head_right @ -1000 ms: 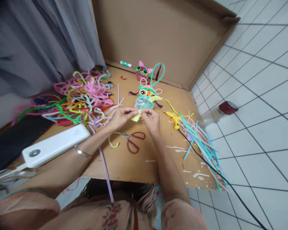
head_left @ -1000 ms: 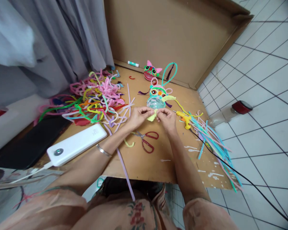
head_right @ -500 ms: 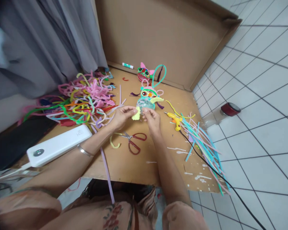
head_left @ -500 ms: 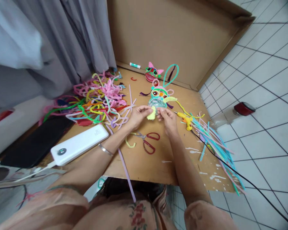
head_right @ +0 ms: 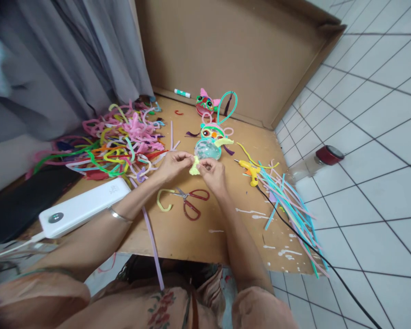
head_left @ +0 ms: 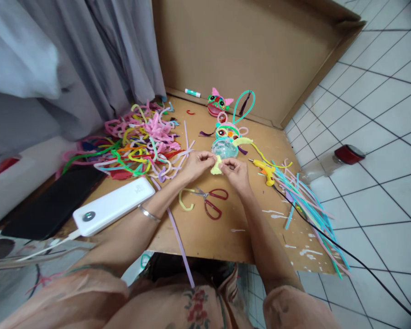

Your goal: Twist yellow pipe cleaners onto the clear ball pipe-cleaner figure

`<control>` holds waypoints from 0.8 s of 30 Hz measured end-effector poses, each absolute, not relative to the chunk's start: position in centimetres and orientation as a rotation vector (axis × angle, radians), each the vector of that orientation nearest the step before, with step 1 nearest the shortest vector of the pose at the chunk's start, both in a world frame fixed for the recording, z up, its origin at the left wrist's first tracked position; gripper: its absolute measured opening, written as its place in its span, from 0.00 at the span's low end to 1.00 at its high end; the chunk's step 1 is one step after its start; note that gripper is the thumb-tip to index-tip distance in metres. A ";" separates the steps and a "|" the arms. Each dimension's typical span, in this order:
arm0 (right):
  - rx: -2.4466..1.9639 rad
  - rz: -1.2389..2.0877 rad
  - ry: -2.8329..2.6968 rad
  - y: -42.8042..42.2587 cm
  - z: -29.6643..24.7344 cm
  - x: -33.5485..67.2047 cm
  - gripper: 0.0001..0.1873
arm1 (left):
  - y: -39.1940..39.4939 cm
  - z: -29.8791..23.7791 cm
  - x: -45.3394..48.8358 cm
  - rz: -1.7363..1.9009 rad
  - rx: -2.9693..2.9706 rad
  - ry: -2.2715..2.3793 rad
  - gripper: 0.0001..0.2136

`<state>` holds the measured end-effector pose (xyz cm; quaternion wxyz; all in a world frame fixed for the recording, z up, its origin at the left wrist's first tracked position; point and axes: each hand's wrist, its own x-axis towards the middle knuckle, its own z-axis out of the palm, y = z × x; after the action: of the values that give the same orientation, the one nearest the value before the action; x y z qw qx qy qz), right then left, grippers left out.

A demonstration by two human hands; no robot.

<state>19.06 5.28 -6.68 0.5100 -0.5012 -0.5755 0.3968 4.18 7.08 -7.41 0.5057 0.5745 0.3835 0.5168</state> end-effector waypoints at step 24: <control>-1.159 0.925 -1.444 5.2 -6.9 19.0 0.16 | 7.2 -8.0 4.6 1.475 1.225 0.825 0.19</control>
<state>19.02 5.21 -6.85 0.5105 -0.4816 -0.5999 0.3841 4.64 7.19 -8.01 0.5030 0.5072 0.3415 0.6109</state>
